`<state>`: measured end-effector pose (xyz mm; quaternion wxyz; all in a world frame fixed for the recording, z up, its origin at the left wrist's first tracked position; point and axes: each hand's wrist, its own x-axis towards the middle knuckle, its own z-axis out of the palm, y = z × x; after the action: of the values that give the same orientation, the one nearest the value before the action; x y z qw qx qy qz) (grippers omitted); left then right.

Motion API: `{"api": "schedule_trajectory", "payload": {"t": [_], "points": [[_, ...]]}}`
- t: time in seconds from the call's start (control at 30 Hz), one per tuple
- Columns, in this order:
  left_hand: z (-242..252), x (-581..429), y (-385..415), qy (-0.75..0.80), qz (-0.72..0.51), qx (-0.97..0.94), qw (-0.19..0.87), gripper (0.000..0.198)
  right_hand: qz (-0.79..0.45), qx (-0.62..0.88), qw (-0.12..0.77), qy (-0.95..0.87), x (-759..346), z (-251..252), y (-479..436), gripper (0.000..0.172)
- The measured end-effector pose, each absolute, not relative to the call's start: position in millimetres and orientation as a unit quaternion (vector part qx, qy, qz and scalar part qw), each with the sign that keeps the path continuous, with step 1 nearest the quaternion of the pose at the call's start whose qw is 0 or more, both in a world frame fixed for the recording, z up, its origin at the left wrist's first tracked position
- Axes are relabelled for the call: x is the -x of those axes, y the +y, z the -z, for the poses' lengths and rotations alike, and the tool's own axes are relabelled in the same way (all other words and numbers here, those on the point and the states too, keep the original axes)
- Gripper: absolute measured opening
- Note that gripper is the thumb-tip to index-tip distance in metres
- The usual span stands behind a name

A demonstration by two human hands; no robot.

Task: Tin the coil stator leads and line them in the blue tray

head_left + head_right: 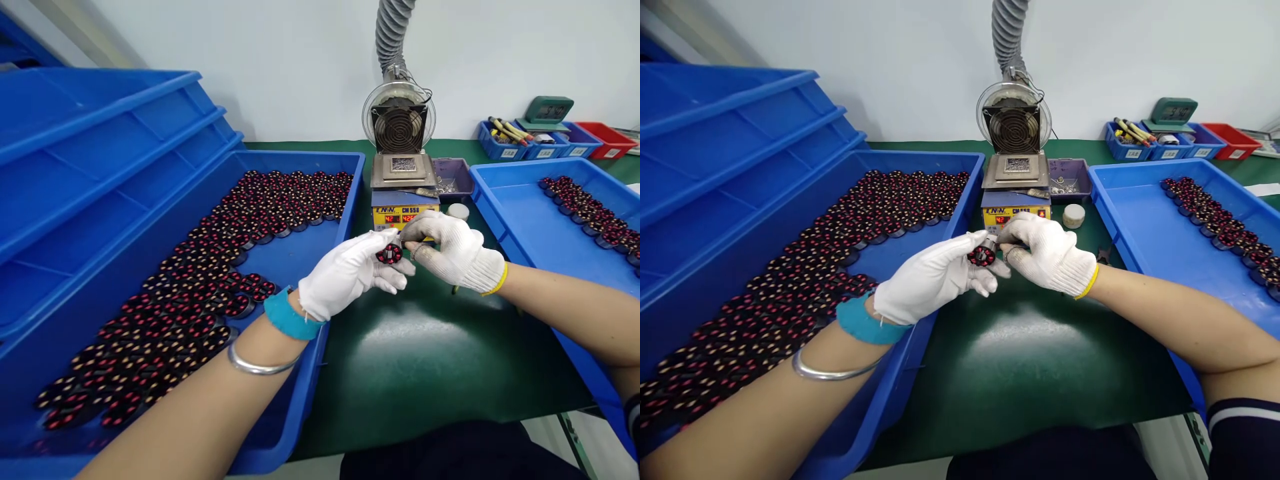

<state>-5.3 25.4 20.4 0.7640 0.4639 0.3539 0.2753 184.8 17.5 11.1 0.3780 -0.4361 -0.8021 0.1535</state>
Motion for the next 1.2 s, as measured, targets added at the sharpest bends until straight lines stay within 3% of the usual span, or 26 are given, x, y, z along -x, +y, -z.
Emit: {"api": "schedule_trajectory", "payload": {"t": [0.23,0.5,0.73,0.87,1.0,1.1,1.2], "points": [[-23.0,2.5,26.5,0.394,-0.263,-0.44,0.763,0.047,-0.147,0.428,0.378,-0.807,-184.1,-7.8,19.2,0.012],[-23.4,0.8,27.5,0.43,-0.256,-0.428,0.753,0.05,-0.154,0.423,0.373,-0.811,-182.5,-6.6,18.0,0.011],[-23.5,5.7,23.5,0.367,-0.293,-0.447,0.762,0.026,-0.15,0.443,0.376,-0.8,-184.5,-10.3,17.8,0.013],[-25.2,5.6,18.6,0.41,-0.287,-0.5,0.707,0.053,-0.134,0.453,0.352,-0.808,-185.5,-11.6,17.5,0.013],[-25.8,2.4,16.4,0.436,-0.283,-0.51,0.686,0.057,-0.111,0.446,0.323,-0.827,-185.4,-13.0,15.8,0.014],[-23.3,-0.7,15.3,0.452,-0.298,-0.587,0.602,0.055,-0.111,0.446,0.315,-0.83,-185.0,-14.6,15.6,0.014],[-15.9,-0.9,14.9,0.46,-0.356,-0.73,0.359,0.05,-0.192,0.498,0.319,-0.783,-185.2,-15.3,19.5,0.012]]}}
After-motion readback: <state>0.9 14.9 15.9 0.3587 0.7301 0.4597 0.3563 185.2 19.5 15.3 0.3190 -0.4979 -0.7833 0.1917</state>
